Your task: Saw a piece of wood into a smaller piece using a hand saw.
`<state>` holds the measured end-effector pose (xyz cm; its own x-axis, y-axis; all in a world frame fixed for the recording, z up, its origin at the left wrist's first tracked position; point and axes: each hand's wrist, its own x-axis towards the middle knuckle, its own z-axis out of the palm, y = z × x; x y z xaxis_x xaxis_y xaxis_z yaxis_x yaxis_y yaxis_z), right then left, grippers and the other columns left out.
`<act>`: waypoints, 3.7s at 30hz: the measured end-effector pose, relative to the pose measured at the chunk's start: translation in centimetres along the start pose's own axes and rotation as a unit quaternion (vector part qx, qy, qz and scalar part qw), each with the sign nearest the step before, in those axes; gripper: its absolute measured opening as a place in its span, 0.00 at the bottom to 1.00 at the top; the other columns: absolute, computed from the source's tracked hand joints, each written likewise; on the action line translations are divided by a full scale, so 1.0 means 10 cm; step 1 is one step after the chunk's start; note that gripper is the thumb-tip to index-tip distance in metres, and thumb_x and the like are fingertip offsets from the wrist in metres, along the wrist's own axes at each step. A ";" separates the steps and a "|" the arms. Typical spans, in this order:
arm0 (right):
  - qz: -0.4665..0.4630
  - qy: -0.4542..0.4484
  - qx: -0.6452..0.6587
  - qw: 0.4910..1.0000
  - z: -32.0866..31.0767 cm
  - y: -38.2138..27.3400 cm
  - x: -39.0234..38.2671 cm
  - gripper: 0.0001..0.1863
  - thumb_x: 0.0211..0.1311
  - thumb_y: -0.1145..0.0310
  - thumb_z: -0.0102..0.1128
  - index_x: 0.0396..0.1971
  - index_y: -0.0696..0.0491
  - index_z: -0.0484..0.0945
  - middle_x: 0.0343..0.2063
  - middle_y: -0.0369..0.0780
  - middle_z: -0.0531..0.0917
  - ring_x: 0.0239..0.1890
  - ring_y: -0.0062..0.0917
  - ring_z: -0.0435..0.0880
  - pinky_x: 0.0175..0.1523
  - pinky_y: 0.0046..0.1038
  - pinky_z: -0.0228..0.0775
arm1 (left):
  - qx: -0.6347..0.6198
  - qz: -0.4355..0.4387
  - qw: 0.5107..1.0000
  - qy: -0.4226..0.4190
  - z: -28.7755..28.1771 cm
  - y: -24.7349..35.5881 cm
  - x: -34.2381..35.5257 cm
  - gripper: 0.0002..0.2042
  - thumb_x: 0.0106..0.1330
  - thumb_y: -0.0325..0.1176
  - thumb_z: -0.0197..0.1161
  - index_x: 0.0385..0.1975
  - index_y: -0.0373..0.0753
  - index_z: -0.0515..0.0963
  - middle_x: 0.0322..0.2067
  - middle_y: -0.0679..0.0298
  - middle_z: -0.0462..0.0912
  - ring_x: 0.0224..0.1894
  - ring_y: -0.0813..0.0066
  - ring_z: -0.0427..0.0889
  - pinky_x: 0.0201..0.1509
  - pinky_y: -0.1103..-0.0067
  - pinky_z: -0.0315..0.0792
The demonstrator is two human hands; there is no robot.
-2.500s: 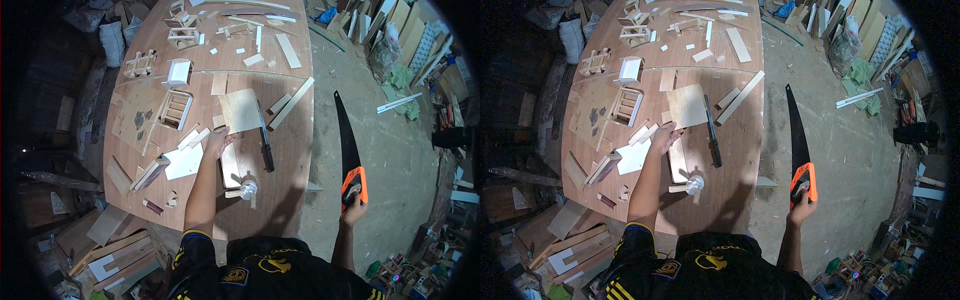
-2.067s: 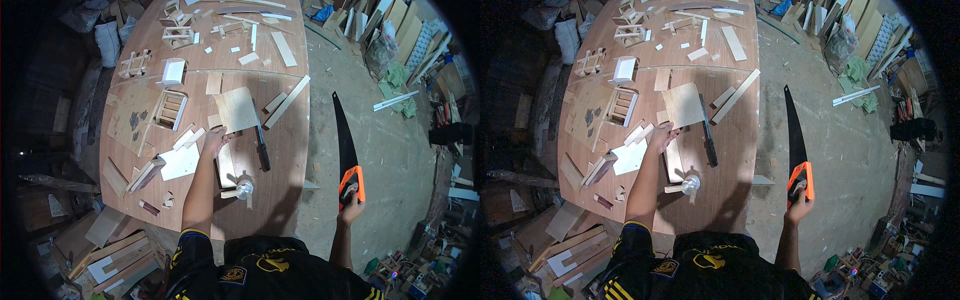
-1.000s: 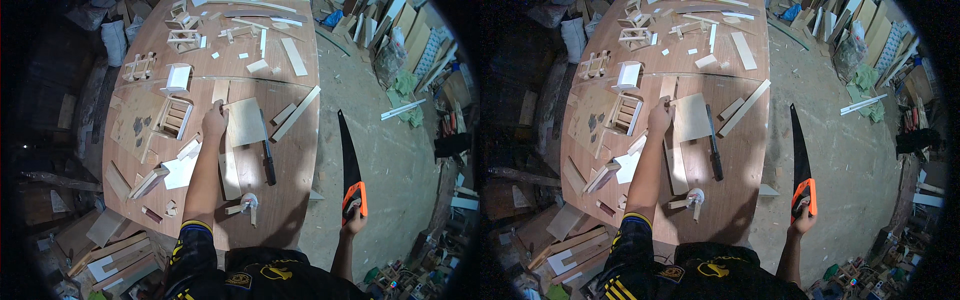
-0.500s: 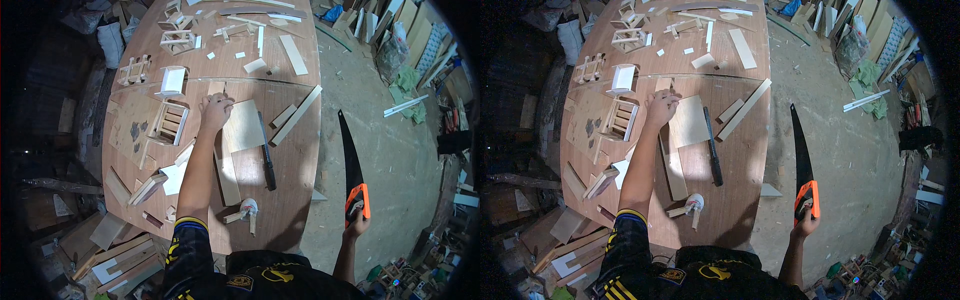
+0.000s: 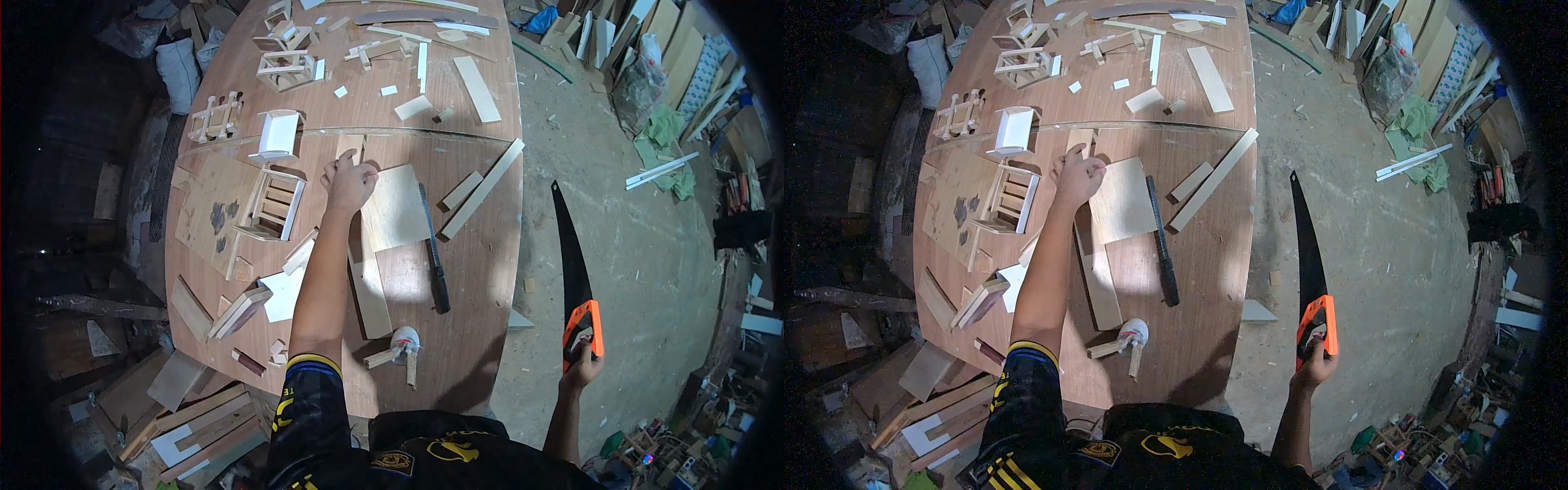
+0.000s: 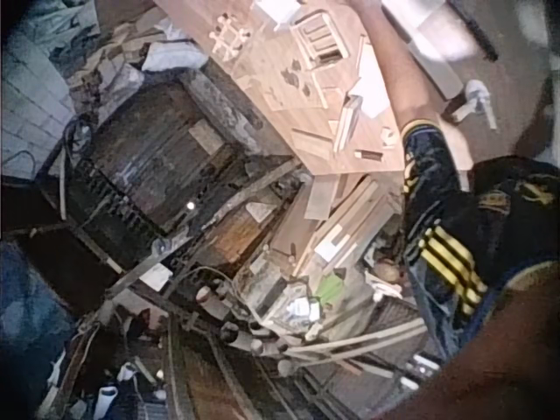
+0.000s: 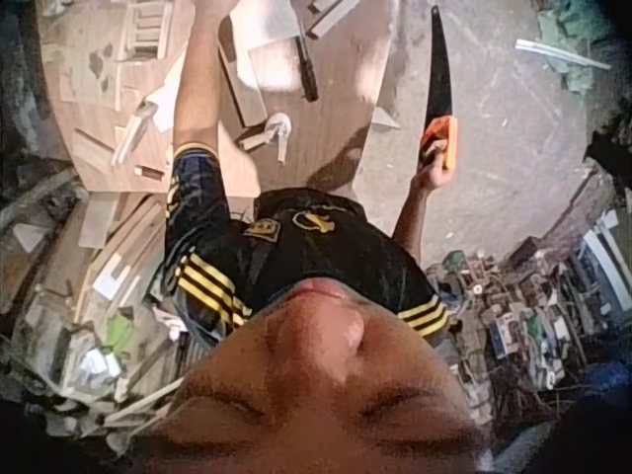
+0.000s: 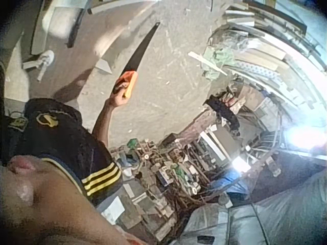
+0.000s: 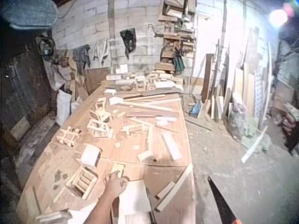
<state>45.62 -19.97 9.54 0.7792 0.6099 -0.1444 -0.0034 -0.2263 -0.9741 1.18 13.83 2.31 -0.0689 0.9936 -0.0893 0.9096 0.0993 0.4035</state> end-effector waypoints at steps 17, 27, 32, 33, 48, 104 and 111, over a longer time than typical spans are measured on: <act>0.002 -0.015 0.003 1.000 -0.04 -0.03 -0.01 0.02 0.62 0.76 0.56 0.33 0.57 0.75 0.22 0.30 0.72 0.23 0.12 0.67 0.29 0.16 0.56 | -0.092 0.009 0.996 0.020 -0.05 -0.22 0.05 0.09 0.58 0.39 0.66 0.33 0.43 0.84 0.48 0.66 0.77 0.50 0.68 0.72 0.55 0.70 0.65; -0.014 0.051 0.036 0.998 -0.18 -0.22 -0.15 0.02 0.63 0.75 0.56 0.34 0.56 0.76 0.24 0.29 0.74 0.23 0.10 0.69 0.29 0.16 0.58 | -0.347 0.026 0.935 0.070 -0.96 0.16 -0.72 0.10 0.65 0.33 0.62 0.38 0.33 0.79 0.29 0.69 0.78 0.31 0.83 0.73 0.38 0.83 0.69; -0.016 0.018 0.071 0.997 -0.35 -0.37 -0.30 0.01 0.62 0.75 0.57 0.33 0.55 0.75 0.25 0.29 0.74 0.26 0.11 0.69 0.32 0.16 0.60 | -0.374 0.027 0.916 0.141 -1.48 0.29 -1.48 0.10 0.66 0.33 0.61 0.40 0.32 0.78 0.32 0.66 0.81 0.36 0.81 0.76 0.43 0.81 0.71; -0.017 0.008 0.077 0.997 -0.38 -0.37 -0.32 0.01 0.62 0.75 0.58 0.31 0.55 0.75 0.25 0.29 0.74 0.26 0.11 0.69 0.33 0.16 0.60 | -0.389 0.055 0.903 0.174 -1.55 0.36 -1.67 0.10 0.66 0.32 0.61 0.39 0.32 0.78 0.32 0.65 0.81 0.36 0.81 0.77 0.44 0.81 0.71; -0.040 -0.117 0.179 0.976 -0.94 -1.03 -0.93 0.05 0.60 0.77 0.58 0.34 0.57 0.72 0.25 0.32 0.75 0.25 0.12 0.70 0.32 0.16 0.61 | -0.401 0.021 0.911 0.093 -1.46 1.31 -3.92 0.08 0.65 0.31 0.62 0.36 0.33 0.79 0.33 0.66 0.80 0.38 0.81 0.76 0.46 0.81 0.70; -0.367 -0.315 -0.425 0.765 -0.88 0.30 -2.50 0.13 0.56 0.69 0.54 0.41 0.55 0.68 0.28 0.51 0.81 0.33 0.48 0.81 0.37 0.46 0.71 | -0.534 -0.171 0.826 0.054 -0.58 -0.57 -6.24 0.05 0.65 0.28 0.58 0.33 0.33 0.76 0.32 0.60 0.81 0.39 0.75 0.78 0.46 0.79 0.70; -0.452 -0.359 -0.423 0.699 -0.47 0.66 -2.16 0.05 0.59 0.73 0.44 0.33 0.57 0.68 0.29 0.49 0.79 0.34 0.43 0.81 0.39 0.42 0.71 | -0.450 -0.129 0.883 0.021 -0.89 -0.28 -6.29 0.06 0.65 0.31 0.60 0.34 0.34 0.76 0.34 0.63 0.80 0.43 0.76 0.77 0.49 0.78 0.69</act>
<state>31.71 -38.24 7.01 -0.2933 0.9488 0.1173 0.8944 0.3156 -0.3170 -0.71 -48.45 14.93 -0.2589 0.9306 -0.2586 0.1674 0.3069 0.9369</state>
